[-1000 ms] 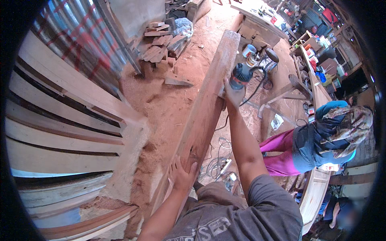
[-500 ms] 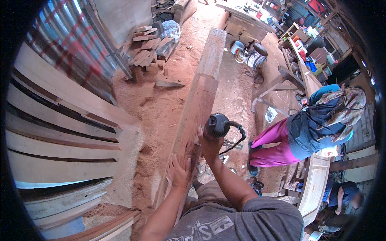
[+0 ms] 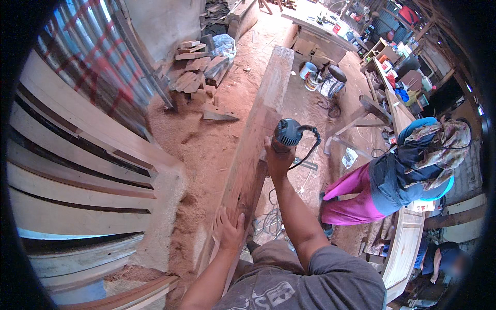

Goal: The person applies a white filler to a long wooden plank using a small tube, then uses a handheld electric sander to smooth the surface. The person moves the plank to a workbench and continues sanding.

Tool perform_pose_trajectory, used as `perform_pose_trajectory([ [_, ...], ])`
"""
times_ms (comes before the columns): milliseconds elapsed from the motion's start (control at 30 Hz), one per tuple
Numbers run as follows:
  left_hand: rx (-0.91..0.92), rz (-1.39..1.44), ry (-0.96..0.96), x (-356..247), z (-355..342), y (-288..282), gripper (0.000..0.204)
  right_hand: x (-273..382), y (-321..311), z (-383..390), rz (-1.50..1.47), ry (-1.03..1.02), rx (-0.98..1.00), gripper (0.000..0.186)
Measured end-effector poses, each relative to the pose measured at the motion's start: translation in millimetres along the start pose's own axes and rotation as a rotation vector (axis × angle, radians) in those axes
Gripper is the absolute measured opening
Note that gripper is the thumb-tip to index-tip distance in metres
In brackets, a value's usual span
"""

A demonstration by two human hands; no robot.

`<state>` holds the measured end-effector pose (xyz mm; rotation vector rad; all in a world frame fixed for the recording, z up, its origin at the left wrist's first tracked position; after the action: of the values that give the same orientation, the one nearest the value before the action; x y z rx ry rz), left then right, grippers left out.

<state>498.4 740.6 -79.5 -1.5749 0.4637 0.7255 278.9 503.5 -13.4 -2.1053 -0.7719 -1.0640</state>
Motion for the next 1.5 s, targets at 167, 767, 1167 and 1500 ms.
perform_pose_trajectory([
  [167,0.005,-0.051,-0.029,1,0,-2,0.085,3,19,-40,-0.077,-0.003,-0.03,0.049],
  [767,-0.012,-0.041,-0.002,-6,0,-9,0.084,-20,49,-106,-0.421,0.097,0.043,0.048],
  [1167,-0.04,-0.061,-0.027,-4,-3,-11,0.083,-6,31,-62,-0.481,0.205,0.205,0.045],
  [1500,0.027,-0.028,-0.02,0,0,0,0.081,25,-48,148,0.051,0.196,0.186,0.06],
])
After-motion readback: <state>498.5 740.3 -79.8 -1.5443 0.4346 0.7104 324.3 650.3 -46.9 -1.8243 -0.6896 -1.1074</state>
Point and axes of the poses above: each hand's wrist, its own z-axis away from the middle knuckle, its own y-axis out of the palm, x = y × z, the point moved 6 cm from there along -z, towards the middle knuckle, and after that the axes turned 6 degrees about y, right-handed, at the moved point
